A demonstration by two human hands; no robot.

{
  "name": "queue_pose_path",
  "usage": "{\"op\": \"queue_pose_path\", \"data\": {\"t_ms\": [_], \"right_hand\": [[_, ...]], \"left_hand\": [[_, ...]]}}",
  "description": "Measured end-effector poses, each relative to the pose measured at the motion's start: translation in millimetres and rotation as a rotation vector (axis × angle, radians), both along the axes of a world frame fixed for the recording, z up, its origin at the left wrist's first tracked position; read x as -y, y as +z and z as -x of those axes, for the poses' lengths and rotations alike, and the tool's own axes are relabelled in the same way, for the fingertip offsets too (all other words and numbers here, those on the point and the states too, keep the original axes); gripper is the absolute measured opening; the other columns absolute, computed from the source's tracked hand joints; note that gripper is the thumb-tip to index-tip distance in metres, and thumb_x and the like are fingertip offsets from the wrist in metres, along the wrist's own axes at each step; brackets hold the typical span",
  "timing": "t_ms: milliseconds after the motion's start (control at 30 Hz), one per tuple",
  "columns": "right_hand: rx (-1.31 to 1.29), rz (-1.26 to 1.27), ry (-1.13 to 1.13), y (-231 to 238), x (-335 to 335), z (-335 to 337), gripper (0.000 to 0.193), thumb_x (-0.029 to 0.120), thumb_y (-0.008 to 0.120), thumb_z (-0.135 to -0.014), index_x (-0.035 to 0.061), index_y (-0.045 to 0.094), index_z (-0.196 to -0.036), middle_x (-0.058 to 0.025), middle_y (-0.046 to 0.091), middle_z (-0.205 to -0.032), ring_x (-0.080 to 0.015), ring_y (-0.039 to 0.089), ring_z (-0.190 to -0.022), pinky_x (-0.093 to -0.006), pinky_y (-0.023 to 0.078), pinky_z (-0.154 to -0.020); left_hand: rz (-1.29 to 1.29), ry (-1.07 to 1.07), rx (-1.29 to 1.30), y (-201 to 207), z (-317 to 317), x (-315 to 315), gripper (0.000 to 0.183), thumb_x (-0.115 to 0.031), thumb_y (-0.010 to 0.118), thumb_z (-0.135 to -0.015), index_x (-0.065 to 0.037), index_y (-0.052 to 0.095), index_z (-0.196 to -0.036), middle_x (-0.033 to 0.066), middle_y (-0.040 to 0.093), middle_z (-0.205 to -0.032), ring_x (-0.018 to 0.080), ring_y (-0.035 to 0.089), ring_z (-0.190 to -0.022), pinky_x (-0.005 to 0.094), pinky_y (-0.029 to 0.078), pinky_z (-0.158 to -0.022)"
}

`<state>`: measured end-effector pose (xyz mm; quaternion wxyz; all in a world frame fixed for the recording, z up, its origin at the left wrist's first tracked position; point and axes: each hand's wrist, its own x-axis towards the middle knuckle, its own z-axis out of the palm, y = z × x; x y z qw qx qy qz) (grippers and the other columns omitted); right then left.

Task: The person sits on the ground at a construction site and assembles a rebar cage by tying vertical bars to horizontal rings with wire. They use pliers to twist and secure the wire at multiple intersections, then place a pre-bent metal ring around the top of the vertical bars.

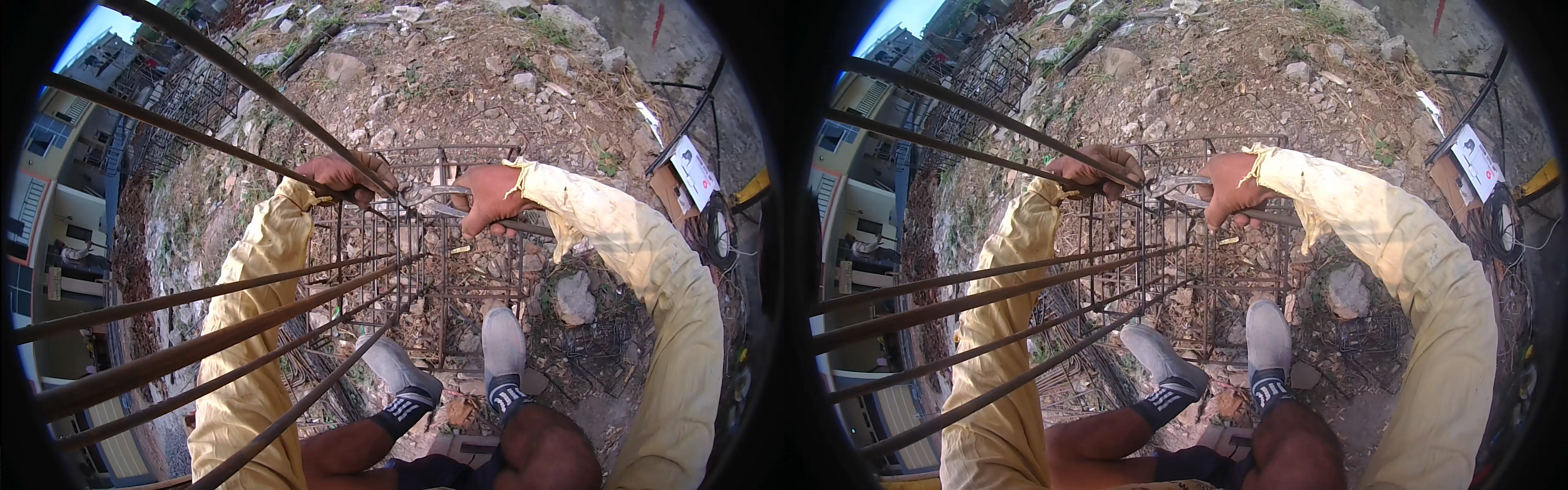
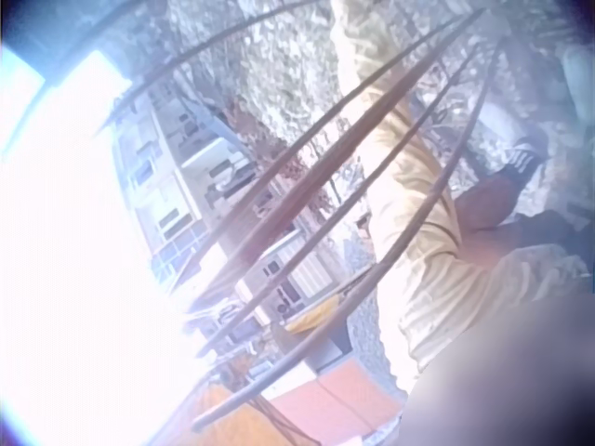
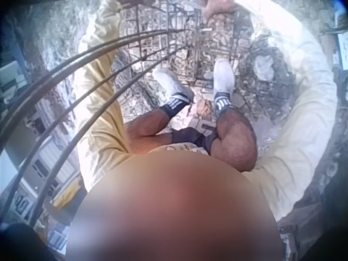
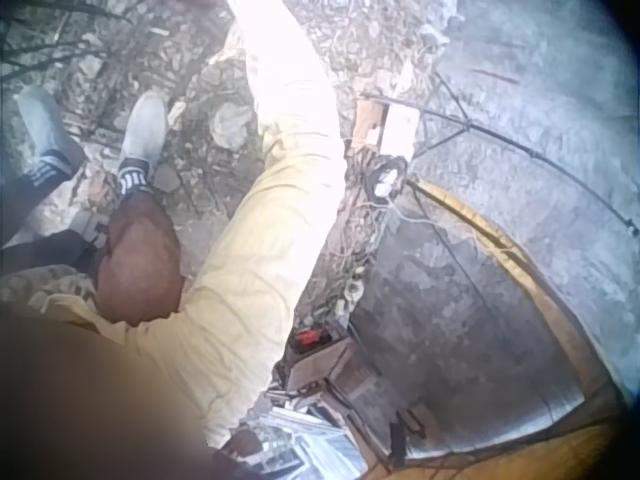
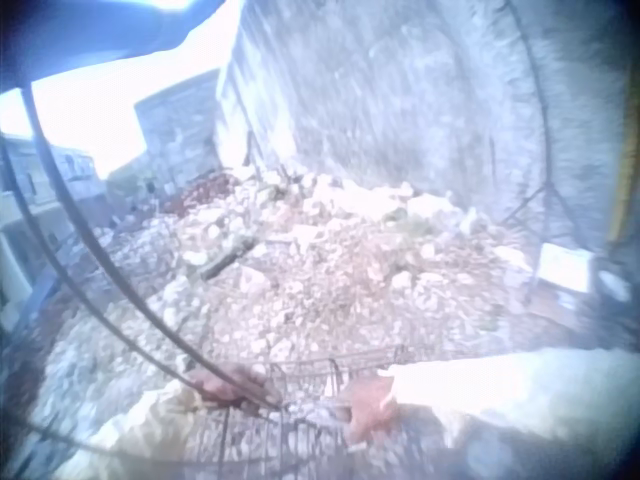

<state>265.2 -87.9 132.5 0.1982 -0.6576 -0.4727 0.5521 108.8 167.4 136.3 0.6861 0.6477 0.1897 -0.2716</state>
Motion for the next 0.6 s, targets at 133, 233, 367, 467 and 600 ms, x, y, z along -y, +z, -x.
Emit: {"op": "queue_pose_path", "data": {"t_ms": [133, 233, 367, 467, 600], "right_hand": [[0.180, -0.172, -0.015, -18, 13, -3, 0.036, 0.019, 0.073, -0.073, -0.0025, 0.054, -0.095, -0.0121, 0.060, -0.066, -0.0216, 0.061, -0.054, -0.0375, 0.051, -0.048], [0.807, -0.598, -0.005, -18, 33, 14, 0.047, 0.030, 0.070, -0.080, -0.0038, 0.053, -0.109, -0.0198, 0.061, -0.096, -0.0368, 0.063, -0.090, -0.0458, 0.051, -0.079], [1.069, -0.698, -0.049, -6, 59, 24, 0.048, 0.041, 0.063, -0.089, -0.0020, 0.055, -0.108, -0.0215, 0.059, -0.098, -0.0404, 0.061, -0.090, -0.0470, 0.050, -0.076], [0.717, -0.322, 0.046, 10, 44, 11, 0.052, 0.050, 0.055, -0.093, -0.0013, 0.060, -0.100, -0.0203, 0.062, -0.082, -0.0367, 0.064, -0.081, -0.0445, 0.051, -0.072], [0.166, 0.068, -0.057, 22, 34, -6, 0.075, 0.064, 0.038, -0.095, -0.0056, 0.064, -0.092, -0.0176, 0.064, -0.069, -0.0355, 0.065, -0.069, -0.0466, 0.052, -0.074]], "left_hand": [[-0.030, -0.017, 0.011, -3, -11, 5, 0.018, -0.012, 0.070, -0.087, 0.001, 0.066, -0.098, 0.0017, 0.062, -0.071, 0.0075, 0.053, -0.053, 0.0225, 0.039, -0.048], [-0.086, -0.001, 0.003, -5, -8, 4, 0.020, -0.015, 0.071, -0.086, 0.001, 0.066, -0.098, 0.0017, 0.062, -0.071, 0.0071, 0.055, -0.054, 0.0214, 0.041, -0.048], [-0.069, -0.026, 0.032, 6, -3, 8, 0.024, -0.018, 0.072, -0.086, 0.002, 0.066, -0.098, 0.0013, 0.063, -0.071, 0.0065, 0.056, -0.054, 0.0203, 0.043, -0.048], [0.028, -0.062, 0.028, -1, -5, 1, 0.025, -0.019, 0.072, -0.086, 0.002, 0.066, -0.098, 0.0008, 0.063, -0.071, 0.0062, 0.056, -0.054, 0.0202, 0.042, -0.048], [-0.049, -0.026, 0.032, -1, -8, 6, 0.021, -0.016, 0.069, -0.088, 0.003, 0.066, -0.097, 0.0004, 0.061, -0.069, 0.0066, 0.052, -0.051, 0.0213, 0.039, -0.046]]}}
